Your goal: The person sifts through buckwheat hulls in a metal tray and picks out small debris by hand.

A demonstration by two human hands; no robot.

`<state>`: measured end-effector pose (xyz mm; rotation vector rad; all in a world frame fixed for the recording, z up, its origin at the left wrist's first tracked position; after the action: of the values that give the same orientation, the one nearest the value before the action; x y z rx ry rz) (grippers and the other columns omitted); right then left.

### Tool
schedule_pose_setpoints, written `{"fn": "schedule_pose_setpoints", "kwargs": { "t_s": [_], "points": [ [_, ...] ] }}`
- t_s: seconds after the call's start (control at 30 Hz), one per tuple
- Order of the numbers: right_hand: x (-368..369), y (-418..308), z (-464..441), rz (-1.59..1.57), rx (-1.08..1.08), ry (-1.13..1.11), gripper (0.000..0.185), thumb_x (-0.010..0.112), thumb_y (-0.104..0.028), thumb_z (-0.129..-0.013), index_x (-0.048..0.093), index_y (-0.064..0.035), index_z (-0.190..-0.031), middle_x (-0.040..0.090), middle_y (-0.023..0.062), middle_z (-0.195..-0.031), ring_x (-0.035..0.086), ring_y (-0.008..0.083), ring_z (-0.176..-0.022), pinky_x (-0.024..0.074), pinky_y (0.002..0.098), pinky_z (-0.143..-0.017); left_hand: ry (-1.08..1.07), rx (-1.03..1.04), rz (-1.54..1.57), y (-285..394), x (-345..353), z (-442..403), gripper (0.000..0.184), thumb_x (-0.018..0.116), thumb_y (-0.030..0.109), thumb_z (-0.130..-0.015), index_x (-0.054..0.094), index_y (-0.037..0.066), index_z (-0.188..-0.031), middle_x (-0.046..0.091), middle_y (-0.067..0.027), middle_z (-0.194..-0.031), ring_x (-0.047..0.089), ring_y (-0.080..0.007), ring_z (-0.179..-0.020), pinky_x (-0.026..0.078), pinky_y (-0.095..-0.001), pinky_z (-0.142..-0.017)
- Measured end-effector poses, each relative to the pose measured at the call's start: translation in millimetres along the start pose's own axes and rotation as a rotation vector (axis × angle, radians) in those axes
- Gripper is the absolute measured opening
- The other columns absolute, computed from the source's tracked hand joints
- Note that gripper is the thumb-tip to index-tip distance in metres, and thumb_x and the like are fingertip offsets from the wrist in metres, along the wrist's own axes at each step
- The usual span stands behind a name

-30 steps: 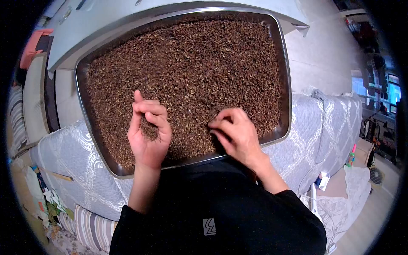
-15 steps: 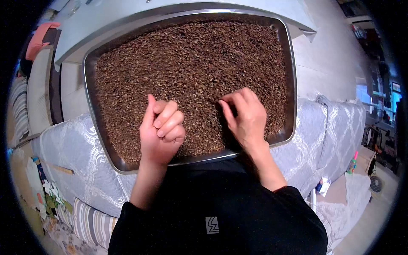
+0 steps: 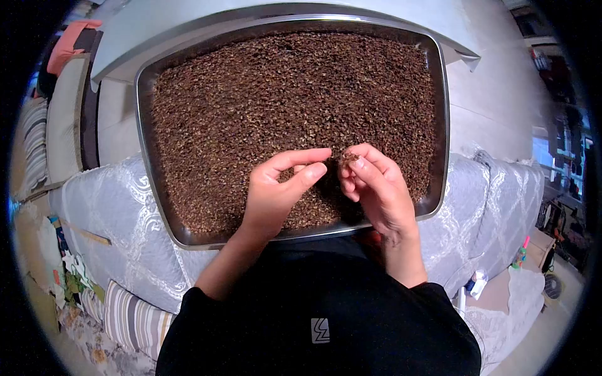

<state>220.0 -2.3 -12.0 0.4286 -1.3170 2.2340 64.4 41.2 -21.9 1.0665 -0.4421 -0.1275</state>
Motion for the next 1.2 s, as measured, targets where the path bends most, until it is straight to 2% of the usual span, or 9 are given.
{"fn": "schedule_pose_setpoints", "kwargs": {
  "t_s": [0.2, 0.3, 0.4, 0.5, 0.87, 0.97, 1.03, 1.1, 1.2],
  "points": [
    [13, 13, -4, 0.123, 0.057, -0.011, 0.017, 0.060, -0.024, -0.101, 0.061, -0.0069, -0.103, 0.060, -0.0024, -0.086, 0.054, 0.0044, -0.071, 0.0422, 0.0188, -0.062, 0.027, 0.324, -0.238, 9, -2, -2, 0.021, 0.069, 0.005, -0.091, 0.071, -0.002, -0.111, 0.061, 0.0035, -0.078, 0.050, -0.0020, -0.065, 0.035, -0.0150, -0.057],
    [17, 16, -4, 0.177, 0.056, -0.026, 0.018, 0.060, -0.025, -0.101, 0.060, -0.0073, -0.103, 0.059, -0.0033, -0.085, 0.053, 0.0038, -0.072, 0.0419, 0.0185, -0.063, 0.030, 0.364, -0.258, 3, -7, -5, 0.018, 0.069, 0.004, -0.092, 0.070, -0.002, -0.108, 0.060, 0.0026, -0.077, 0.047, -0.0025, -0.060, 0.033, -0.0166, -0.053],
    [17, 18, -5, 0.241, 0.018, -0.076, 0.014, 0.061, -0.021, -0.101, 0.058, -0.0075, -0.102, 0.058, -0.0032, -0.084, 0.053, 0.0043, -0.073, 0.0431, 0.0194, -0.064, 0.044, -0.029, 0.071, -12, -12, -2, 0.013, 0.065, 0.004, -0.095, 0.067, -0.002, -0.106, 0.057, 0.0034, -0.073, 0.042, -0.0017, -0.054, 0.029, -0.0182, -0.048],
    [18, 19, -5, 0.305, -0.022, -0.080, 0.012, 0.061, -0.018, -0.100, 0.058, -0.0069, -0.101, 0.059, -0.0027, -0.084, 0.054, 0.0050, -0.073, 0.0443, 0.0200, -0.065, -0.043, -0.127, 0.282, -20, -11, -3, 0.010, 0.061, 0.007, -0.098, 0.063, 0.000, -0.105, 0.051, 0.0051, -0.069, 0.036, -0.0007, -0.050, 0.024, -0.0193, -0.044],
    [-4, 11, -6, 0.341, -0.084, -0.003, 0.014, 0.066, -0.014, -0.096, 0.061, -0.0054, -0.105, 0.061, -0.0004, -0.092, 0.056, 0.0060, -0.077, 0.0443, 0.0199, -0.065, -0.023, -0.160, 0.353, -24, -13, -6, 0.012, 0.055, 0.012, -0.102, 0.060, 0.001, -0.105, 0.042, 0.0079, -0.065, 0.032, -0.0005, -0.050, 0.023, -0.0191, -0.044],
    [-1, 5, -11, 0.637, -0.434, 0.028, 0.025, 0.071, -0.013, -0.091, 0.062, -0.0047, -0.113, 0.060, 0.0008, -0.100, 0.055, 0.0063, -0.082, 0.0432, 0.0203, -0.064, -0.041, -0.186, 0.325, -22, -12, -6, 0.012, 0.056, 0.012, -0.102, 0.060, 0.002, -0.104, 0.043, 0.0076, -0.065, 0.032, -0.0005, -0.050, 0.023, -0.0191, -0.044],
    [14, -6, -8, 0.745, -0.395, 0.014, 0.035, 0.074, -0.012, -0.088, 0.064, -0.0062, -0.121, 0.058, 0.0024, -0.104, 0.055, 0.0082, -0.085, 0.0435, 0.0208, -0.069, -0.077, -0.213, 0.297, -23, -10, -5, 0.012, 0.056, 0.013, -0.102, 0.060, 0.002, -0.104, 0.043, 0.0072, -0.066, 0.033, -0.0005, -0.050, 0.023, -0.0190, -0.044],
    [15, -4, -10, 0.752, -0.480, -0.075, 0.026, 0.071, -0.012, -0.092, 0.065, -0.0043, -0.116, 0.060, 0.0016, -0.099, 0.054, 0.0084, -0.083, 0.0435, 0.0214, -0.068, -0.127, -0.241, 0.268, -27, -7, -4, 0.012, 0.056, 0.013, -0.102, 0.060, 0.002, -0.103, 0.044, 0.0068, -0.066, 0.033, -0.0006, -0.050, 0.024, -0.0188, -0.044],
    [9, 8, -10, 0.451, -0.238, -0.045, 0.018, 0.067, -0.014, -0.097, 0.065, -0.0027, -0.111, 0.061, 0.0002, -0.093, 0.054, 0.0069, -0.077, 0.0434, 0.0214, -0.062, -0.167, -0.245, 0.356, -28, -5, -4, 0.010, 0.058, 0.013, -0.101, 0.061, 0.003, -0.102, 0.045, 0.0065, -0.066, 0.034, -0.0008, -0.050, 0.024, -0.0187, -0.044]
  ]
}}
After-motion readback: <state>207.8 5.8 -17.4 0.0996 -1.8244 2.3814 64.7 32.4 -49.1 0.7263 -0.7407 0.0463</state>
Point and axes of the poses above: each hand's wrist, its own z-axis away from the middle knuckle, its own x-axis out of the palm, y = z × x, the point moved 6 cm from there along -z, towards the middle knuckle
